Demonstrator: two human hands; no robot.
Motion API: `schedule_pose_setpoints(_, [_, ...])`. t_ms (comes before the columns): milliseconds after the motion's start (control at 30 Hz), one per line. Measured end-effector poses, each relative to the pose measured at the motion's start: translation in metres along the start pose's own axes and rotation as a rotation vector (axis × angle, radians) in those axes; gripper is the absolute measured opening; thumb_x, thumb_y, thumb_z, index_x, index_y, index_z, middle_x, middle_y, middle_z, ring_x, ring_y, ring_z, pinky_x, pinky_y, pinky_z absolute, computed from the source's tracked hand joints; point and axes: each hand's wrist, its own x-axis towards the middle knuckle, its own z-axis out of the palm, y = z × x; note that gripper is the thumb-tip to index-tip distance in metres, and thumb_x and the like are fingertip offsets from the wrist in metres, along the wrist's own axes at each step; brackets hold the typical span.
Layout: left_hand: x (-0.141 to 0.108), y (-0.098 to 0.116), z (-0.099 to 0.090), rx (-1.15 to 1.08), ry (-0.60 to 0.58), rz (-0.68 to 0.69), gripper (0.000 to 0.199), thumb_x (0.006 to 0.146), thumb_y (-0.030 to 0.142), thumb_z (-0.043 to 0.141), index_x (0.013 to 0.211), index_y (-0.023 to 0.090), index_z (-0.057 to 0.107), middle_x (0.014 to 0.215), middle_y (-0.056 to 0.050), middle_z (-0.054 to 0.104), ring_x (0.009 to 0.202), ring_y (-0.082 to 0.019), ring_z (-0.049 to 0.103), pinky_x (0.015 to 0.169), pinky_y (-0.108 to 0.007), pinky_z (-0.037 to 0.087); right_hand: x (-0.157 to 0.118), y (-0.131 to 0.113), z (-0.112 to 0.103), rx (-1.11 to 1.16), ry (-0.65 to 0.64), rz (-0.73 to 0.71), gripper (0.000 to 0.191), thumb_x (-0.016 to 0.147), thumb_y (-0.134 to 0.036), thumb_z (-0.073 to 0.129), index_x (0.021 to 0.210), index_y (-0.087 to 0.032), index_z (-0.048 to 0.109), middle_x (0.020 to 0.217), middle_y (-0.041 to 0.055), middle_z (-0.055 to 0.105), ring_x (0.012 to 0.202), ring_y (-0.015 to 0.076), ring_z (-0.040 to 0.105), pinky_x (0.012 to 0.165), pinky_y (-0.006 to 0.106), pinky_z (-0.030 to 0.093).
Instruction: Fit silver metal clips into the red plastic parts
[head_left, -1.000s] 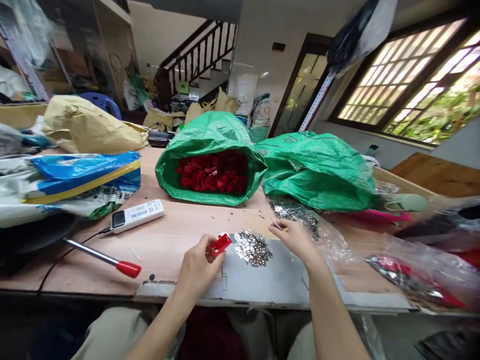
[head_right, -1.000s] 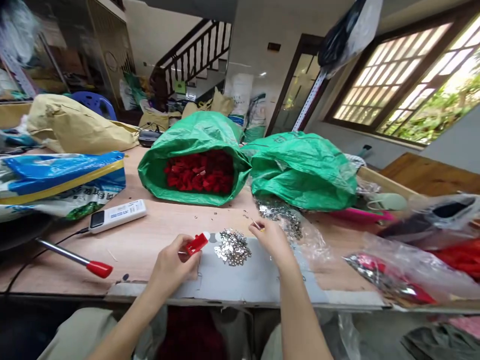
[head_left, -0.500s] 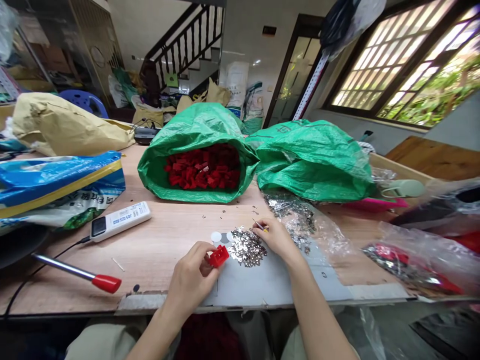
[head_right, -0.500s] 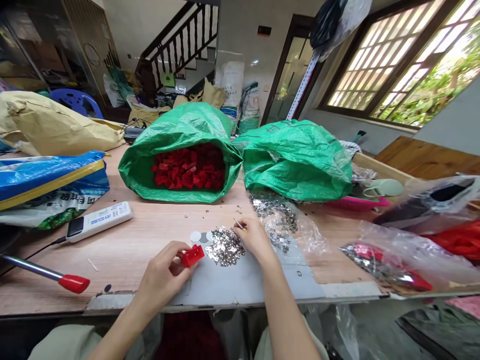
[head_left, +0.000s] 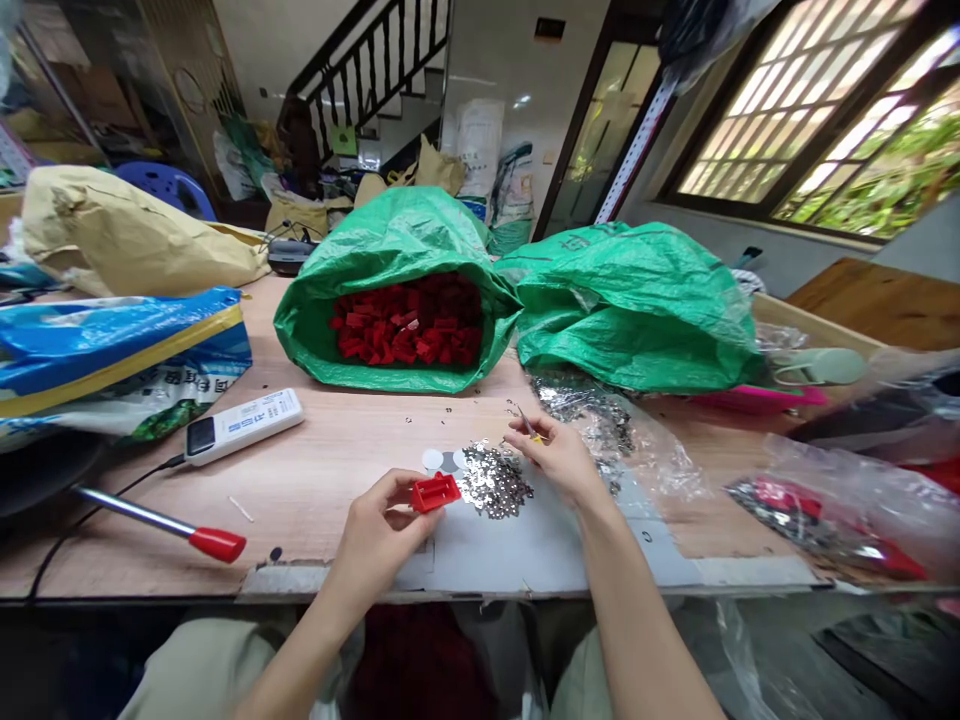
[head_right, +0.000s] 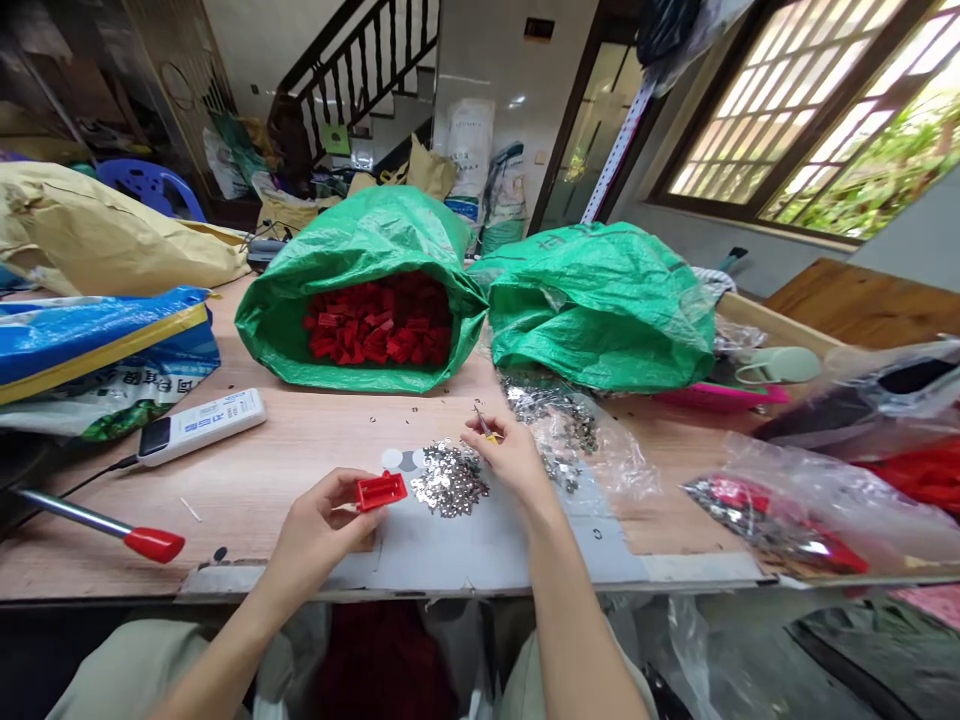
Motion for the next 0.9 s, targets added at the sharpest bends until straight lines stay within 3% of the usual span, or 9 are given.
schedule_pose_setpoints(100, [0.001, -0.001, 0.0, 0.036, 0.107, 0.065, 0.024, 0.081, 0.031, 0.073, 0.102, 0.02, 0.067, 0.1, -0.004, 0.074, 0.077, -0.017, 0.073, 0.066, -0.027, 0.063, -0.016, -0.016, 0.017, 0.211, -0.178, 0.049, 0.052, 0.063, -0.055, 0.08, 0.094, -0.017, 0.063, 0.063, -0.0058, 0.049, 0.043, 0.0053, 0.03, 0.041, 0.022, 0.022])
schedule_pose_setpoints(233, [0.001, -0.004, 0.004, 0.148, 0.195, 0.286, 0.017, 0.082, 0.021, 0.068, 0.099, 0.02, 0.069, 0.095, -0.003, 0.072, 0.083, -0.016, 0.071, 0.072, -0.028, 0.065, -0.037, -0.031, 0.043, 0.38, -0.372, 0.134, 0.047, 0.063, -0.05, 0.085, 0.092, -0.017, 0.067, 0.056, -0.0076, 0.046, 0.042, 0.0045, 0.028, 0.041, 0.021, 0.019])
schedule_pose_setpoints(333, [-0.001, -0.004, 0.007, 0.193, 0.202, 0.397, 0.016, 0.082, 0.017, 0.067, 0.098, 0.019, 0.069, 0.092, -0.003, 0.072, 0.079, -0.015, 0.07, 0.065, -0.024, 0.065, -0.043, -0.033, 0.057, 0.322, -0.321, 0.087, 0.043, 0.068, -0.049, 0.082, 0.094, -0.016, 0.071, 0.059, -0.0043, 0.053, 0.045, 0.0068, 0.035, 0.043, 0.022, 0.024])
schedule_pose_setpoints(500, [-0.002, -0.002, 0.008, 0.247, 0.249, 0.453, 0.017, 0.081, 0.014, 0.069, 0.098, 0.019, 0.07, 0.087, -0.002, 0.072, 0.075, -0.013, 0.07, 0.062, -0.021, 0.063, -0.043, -0.028, 0.066, 0.192, -0.217, -0.049, 0.033, 0.072, -0.043, 0.078, 0.091, -0.017, 0.075, 0.074, 0.0037, 0.068, 0.063, 0.0164, 0.055, 0.053, 0.026, 0.039])
schedule_pose_setpoints(900, [-0.002, -0.004, 0.007, 0.32, 0.241, 0.51, 0.022, 0.081, 0.007, 0.063, 0.098, 0.019, 0.07, 0.09, -0.004, 0.071, 0.081, -0.015, 0.069, 0.061, -0.02, 0.06, -0.045, -0.026, 0.071, 0.149, -0.168, -0.104, 0.026, 0.075, -0.04, 0.076, 0.089, -0.018, 0.076, 0.079, 0.005, 0.073, 0.072, 0.0208, 0.065, 0.068, 0.031, 0.05])
